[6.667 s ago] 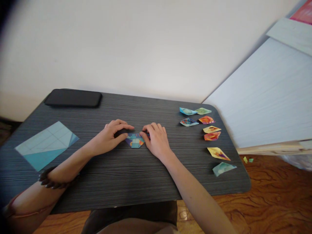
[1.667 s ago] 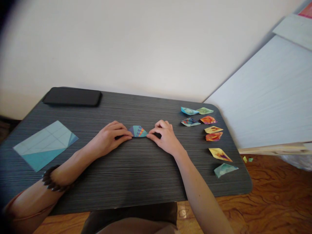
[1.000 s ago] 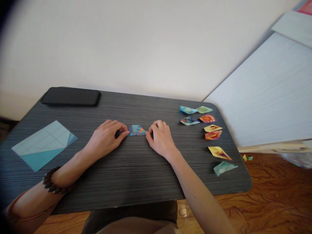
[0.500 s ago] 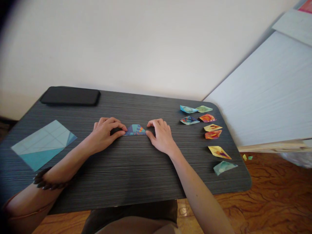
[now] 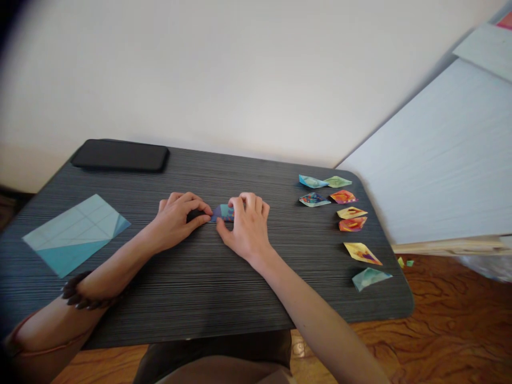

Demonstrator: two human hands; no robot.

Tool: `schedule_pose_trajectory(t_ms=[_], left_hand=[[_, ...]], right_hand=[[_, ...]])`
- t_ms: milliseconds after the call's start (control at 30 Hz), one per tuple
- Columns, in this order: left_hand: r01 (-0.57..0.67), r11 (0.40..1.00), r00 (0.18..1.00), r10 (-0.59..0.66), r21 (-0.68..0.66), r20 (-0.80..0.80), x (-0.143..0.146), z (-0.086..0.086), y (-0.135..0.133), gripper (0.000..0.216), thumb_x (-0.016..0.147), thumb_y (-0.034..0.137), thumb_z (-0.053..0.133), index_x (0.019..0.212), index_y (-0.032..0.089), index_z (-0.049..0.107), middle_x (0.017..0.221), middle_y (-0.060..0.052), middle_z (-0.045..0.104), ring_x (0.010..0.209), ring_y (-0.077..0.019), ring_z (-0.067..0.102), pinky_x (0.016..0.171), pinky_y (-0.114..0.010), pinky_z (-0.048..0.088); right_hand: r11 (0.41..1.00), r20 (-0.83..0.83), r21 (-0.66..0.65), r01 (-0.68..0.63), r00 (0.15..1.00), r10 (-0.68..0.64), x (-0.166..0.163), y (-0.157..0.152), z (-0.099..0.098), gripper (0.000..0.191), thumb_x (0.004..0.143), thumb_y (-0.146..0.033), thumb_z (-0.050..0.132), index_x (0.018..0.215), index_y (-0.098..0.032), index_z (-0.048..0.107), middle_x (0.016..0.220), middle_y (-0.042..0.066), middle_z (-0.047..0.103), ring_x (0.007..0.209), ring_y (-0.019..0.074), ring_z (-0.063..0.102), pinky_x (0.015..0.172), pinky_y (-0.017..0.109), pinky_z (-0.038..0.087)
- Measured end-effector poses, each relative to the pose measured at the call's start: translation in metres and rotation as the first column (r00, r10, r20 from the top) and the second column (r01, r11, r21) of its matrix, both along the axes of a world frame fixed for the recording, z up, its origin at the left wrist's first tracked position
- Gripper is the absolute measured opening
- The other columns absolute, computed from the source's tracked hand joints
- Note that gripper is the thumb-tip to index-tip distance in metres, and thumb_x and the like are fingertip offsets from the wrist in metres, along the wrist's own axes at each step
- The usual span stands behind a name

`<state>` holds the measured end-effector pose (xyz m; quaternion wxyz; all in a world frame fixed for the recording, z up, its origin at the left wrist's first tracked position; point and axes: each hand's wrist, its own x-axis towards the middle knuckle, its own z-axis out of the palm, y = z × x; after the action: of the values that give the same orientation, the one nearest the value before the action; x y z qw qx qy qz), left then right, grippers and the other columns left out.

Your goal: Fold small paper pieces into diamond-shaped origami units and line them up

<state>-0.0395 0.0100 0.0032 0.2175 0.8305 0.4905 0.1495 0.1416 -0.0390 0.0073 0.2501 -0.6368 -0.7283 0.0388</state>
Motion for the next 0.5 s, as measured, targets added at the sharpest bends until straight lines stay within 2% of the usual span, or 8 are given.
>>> schedule_pose_trajectory(t_ms=[167, 500], left_hand=[[0.009, 1.0, 1.0, -0.009, 0.022, 0.005, -0.001, 0.0, 0.0, 0.015, 0.085, 0.036, 0.054, 0.089, 0.028, 0.065, 0.101, -0.004, 0.06, 0.1, -0.0286, 0.044, 0.084, -0.051, 0.032], [0.01, 1.0, 1.0, -0.01, 0.011, 0.01, -0.001, 0.0, 0.001, 0.014, 0.084, 0.036, 0.054, 0.088, 0.029, 0.066, 0.1, -0.003, 0.061, 0.101, -0.0291, 0.044, 0.085, -0.051, 0.032]], right_hand=[[0.999, -0.035, -0.035, 0.011, 0.999, -0.012, 0.003, 0.001, -0.006, 0.032, 0.075, -0.034, 0.059, 0.101, -0.022, 0.048, 0.106, 0.009, 0.046, 0.102, 0.0261, 0.044, 0.087, 0.043, 0.033], [0.994, -0.075, -0.098, 0.044, 0.996, -0.051, 0.014, 0.0, -0.006, 0.034, 0.074, -0.031, 0.056, 0.105, -0.022, 0.045, 0.105, 0.009, 0.047, 0.1, 0.0266, 0.045, 0.083, 0.042, 0.036]])
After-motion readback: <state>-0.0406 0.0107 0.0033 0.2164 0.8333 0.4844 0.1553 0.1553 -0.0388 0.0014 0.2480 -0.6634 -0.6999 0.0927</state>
